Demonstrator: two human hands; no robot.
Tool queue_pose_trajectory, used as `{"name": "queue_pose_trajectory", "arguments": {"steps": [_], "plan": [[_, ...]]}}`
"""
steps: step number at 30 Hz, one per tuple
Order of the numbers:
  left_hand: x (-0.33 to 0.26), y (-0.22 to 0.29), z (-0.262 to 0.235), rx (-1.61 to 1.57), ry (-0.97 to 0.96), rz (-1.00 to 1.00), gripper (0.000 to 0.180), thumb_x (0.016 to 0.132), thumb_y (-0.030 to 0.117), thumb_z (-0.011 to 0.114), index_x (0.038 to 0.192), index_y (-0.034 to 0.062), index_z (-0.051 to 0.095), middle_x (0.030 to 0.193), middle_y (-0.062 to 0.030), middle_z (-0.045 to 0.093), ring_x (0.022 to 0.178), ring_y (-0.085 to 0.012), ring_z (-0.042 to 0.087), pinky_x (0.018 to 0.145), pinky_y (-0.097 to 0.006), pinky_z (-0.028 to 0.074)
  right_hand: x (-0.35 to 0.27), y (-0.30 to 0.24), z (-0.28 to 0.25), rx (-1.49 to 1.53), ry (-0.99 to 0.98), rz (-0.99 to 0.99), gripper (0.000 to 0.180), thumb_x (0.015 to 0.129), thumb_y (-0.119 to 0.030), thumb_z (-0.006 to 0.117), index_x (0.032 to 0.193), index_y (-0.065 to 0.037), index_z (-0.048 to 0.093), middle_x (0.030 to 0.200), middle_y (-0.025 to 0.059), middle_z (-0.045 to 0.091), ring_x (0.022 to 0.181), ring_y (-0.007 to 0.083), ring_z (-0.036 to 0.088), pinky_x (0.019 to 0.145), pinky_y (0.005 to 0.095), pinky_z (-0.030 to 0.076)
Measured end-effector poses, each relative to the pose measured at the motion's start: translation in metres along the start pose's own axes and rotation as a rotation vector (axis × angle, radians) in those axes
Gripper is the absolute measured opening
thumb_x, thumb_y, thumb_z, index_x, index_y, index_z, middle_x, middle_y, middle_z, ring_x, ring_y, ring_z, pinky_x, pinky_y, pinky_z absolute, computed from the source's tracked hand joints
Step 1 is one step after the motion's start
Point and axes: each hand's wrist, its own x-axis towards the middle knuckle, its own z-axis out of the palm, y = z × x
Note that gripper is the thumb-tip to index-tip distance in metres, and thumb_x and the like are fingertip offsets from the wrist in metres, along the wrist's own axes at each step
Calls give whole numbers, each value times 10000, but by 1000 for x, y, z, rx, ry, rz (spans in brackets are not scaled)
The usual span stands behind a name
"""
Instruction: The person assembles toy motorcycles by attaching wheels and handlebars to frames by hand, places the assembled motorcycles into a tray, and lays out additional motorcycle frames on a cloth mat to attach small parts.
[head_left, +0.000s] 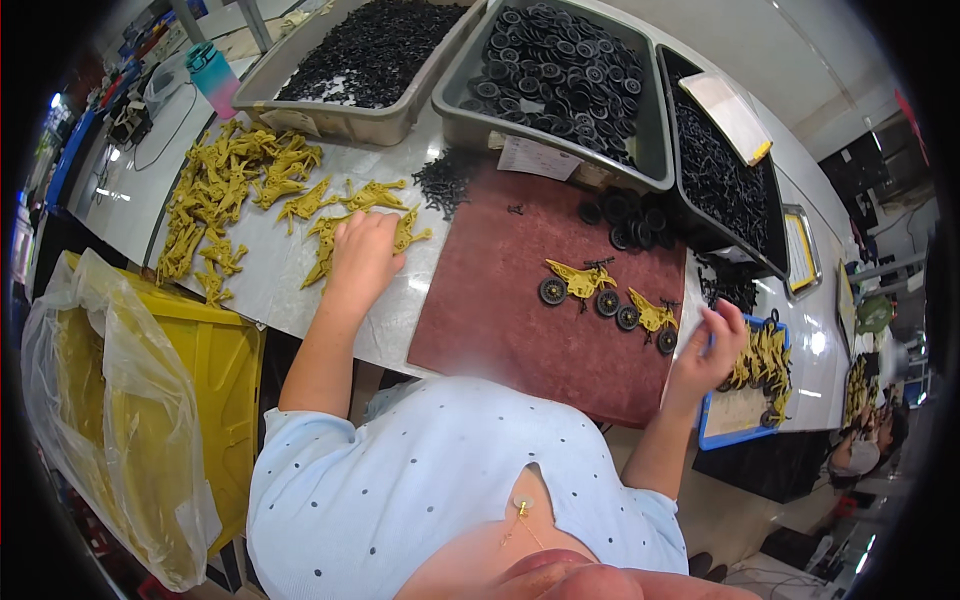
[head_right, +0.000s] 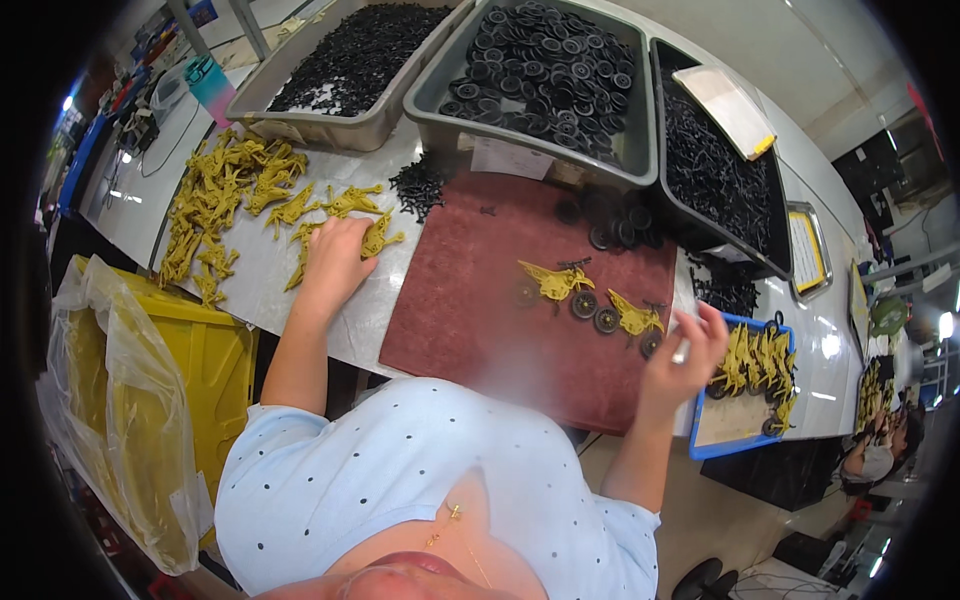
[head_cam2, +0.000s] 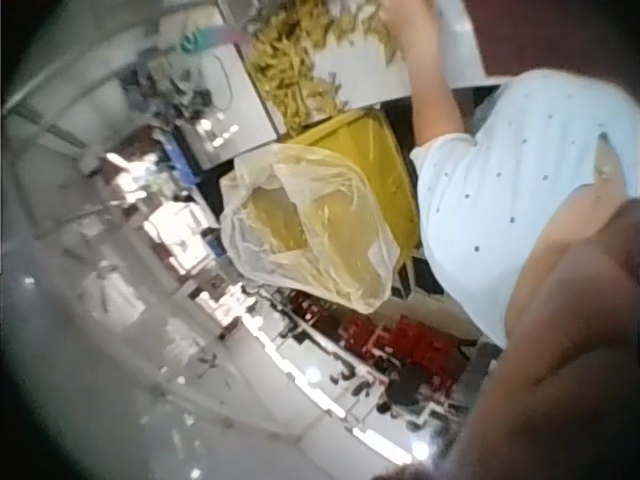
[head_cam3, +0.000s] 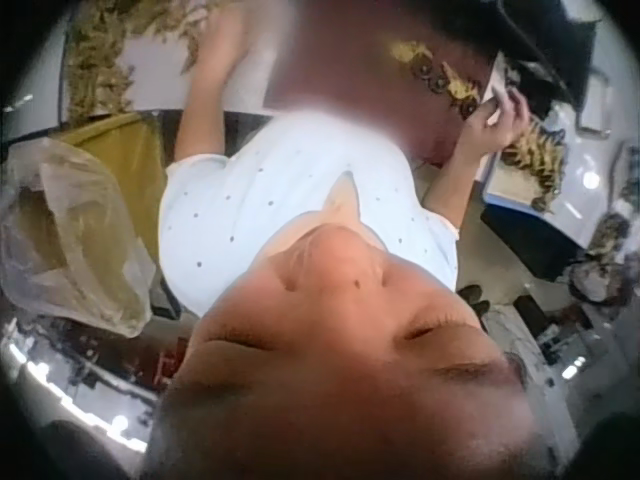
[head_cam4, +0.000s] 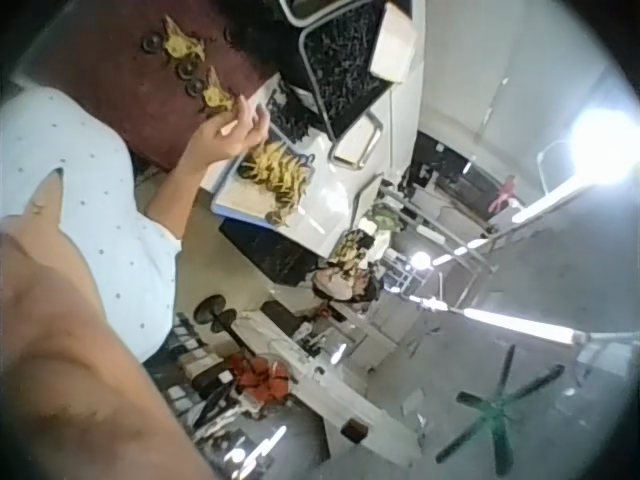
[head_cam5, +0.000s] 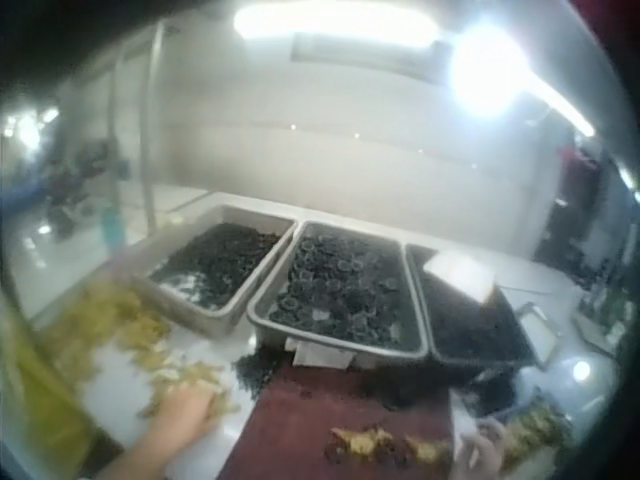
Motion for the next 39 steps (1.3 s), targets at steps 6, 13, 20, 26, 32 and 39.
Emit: {"name": "queue_pose_trajectory", "arguments": {"steps": [6,13,20,26,32,39], "plan": [[-3,44,-14,-884,-154,51,288,858,201,684,1071,10,647,955,-85,677,827,-183,627,724,-322,484,-8,-58,28,532,-369,-13,163,871,59,575,1013,12,640,1045,131,621,919,244,614,798,296,488],[0,89,7,-1693,-1122,-207,329,978,287,531,1008,-26,630,834,-81,633,666,-145,581,590,-252,474,12,-96,48,618,-561,-237,472,756,-62,737,1210,-79,611,1055,109,605,907,276,612,790,352,502],[8,105,17,-1638,-1209,-171,373,990,313,505,1029,-39,624,889,-95,630,717,-146,589,612,-258,489,-17,-73,35,452,-814,-42,452,760,-82,731,1195,-123,619,956,83,610,790,223,604,677,318,505],[14,129,18,-916,-404,290,343,899,239,649,1132,-11,620,972,-115,656,847,-184,620,749,-309,517,-21,-60,18,979,-451,1127,217,889,-58,647,1086,11,587,1001,73,638,799,147,613,697,287,519],[17,153,63,-318,11,622,690,687,183,796,1280,15,487,1246,-120,528,1175,-291,468,970,-447,344,-29,-31,23,1112,-133,1067,345,891,-19,633,1209,11,502,1018,104,623,796,126,610,663,238,519],[14,157,62,-237,31,596,800,649,213,829,1312,0,436,1214,-136,517,1148,-288,478,942,-439,346,-24,-38,29,1179,-105,1038,548,920,-30,593,1381,-77,301,1016,109,608,740,156,628,608,246,539]]}}
